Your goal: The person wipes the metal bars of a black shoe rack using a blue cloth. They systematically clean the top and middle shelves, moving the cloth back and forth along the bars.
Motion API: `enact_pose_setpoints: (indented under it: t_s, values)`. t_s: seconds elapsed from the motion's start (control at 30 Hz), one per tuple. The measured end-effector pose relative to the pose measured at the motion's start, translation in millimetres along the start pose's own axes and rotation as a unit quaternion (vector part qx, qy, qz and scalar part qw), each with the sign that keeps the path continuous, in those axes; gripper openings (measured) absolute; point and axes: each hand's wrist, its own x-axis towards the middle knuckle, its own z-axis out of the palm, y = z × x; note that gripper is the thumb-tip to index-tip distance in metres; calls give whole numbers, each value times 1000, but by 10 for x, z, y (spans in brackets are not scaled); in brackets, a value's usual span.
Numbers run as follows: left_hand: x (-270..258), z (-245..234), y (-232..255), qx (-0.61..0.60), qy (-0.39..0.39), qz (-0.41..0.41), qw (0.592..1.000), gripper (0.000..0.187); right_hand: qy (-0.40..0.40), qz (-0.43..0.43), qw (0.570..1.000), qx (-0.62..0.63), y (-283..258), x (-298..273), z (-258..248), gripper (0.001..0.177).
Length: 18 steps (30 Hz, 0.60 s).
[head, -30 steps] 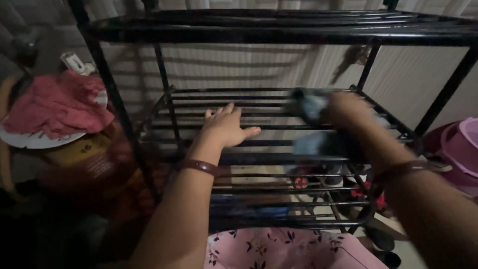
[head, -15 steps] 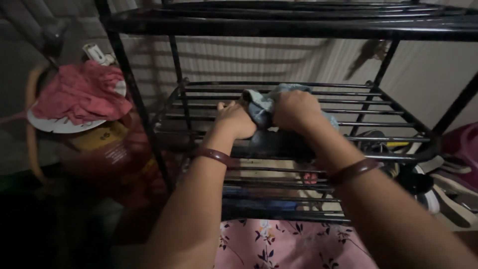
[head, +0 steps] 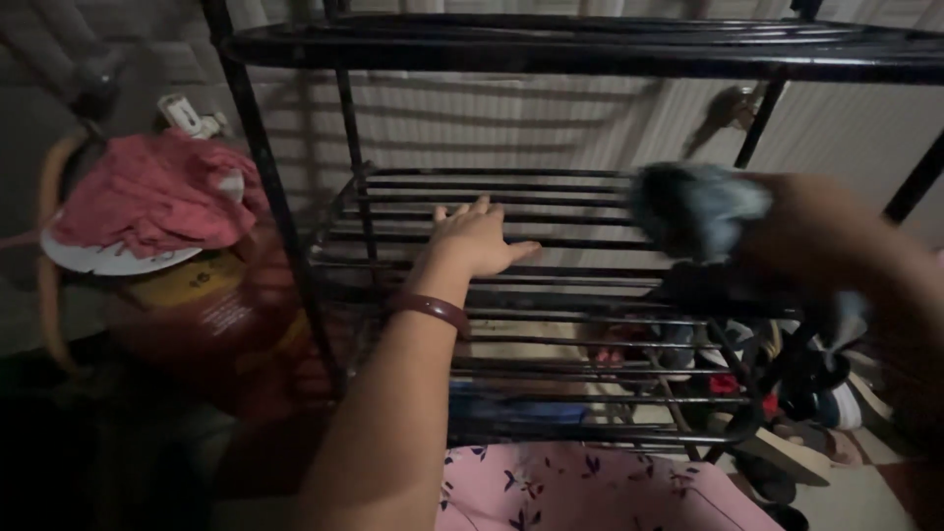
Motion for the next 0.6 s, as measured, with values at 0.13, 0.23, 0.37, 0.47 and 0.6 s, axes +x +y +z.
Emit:
enact_pose_setpoints:
  t_s: [0.13,0.23,0.37,0.47,0.6]
  values:
    - [327,177,-199,42,-5,9,999,84,98,-255,960,54,-843,-439,339,73]
    - [245,27,-154,26,18,28,999,72,170,-308,932,82,-1114,-461,496,66]
    - [-1,-42,-97,-122,101,52,986,52,204,-290,928,116,-1143,-199,614,63]
    - [18,29,-201,-129,119,39,984,45,227,-289,923,118,-1174,-81,653,63]
    - [-530,-171,-69,-67,92,8,993,45,240,-287,921,112,-1255,-2,643,62]
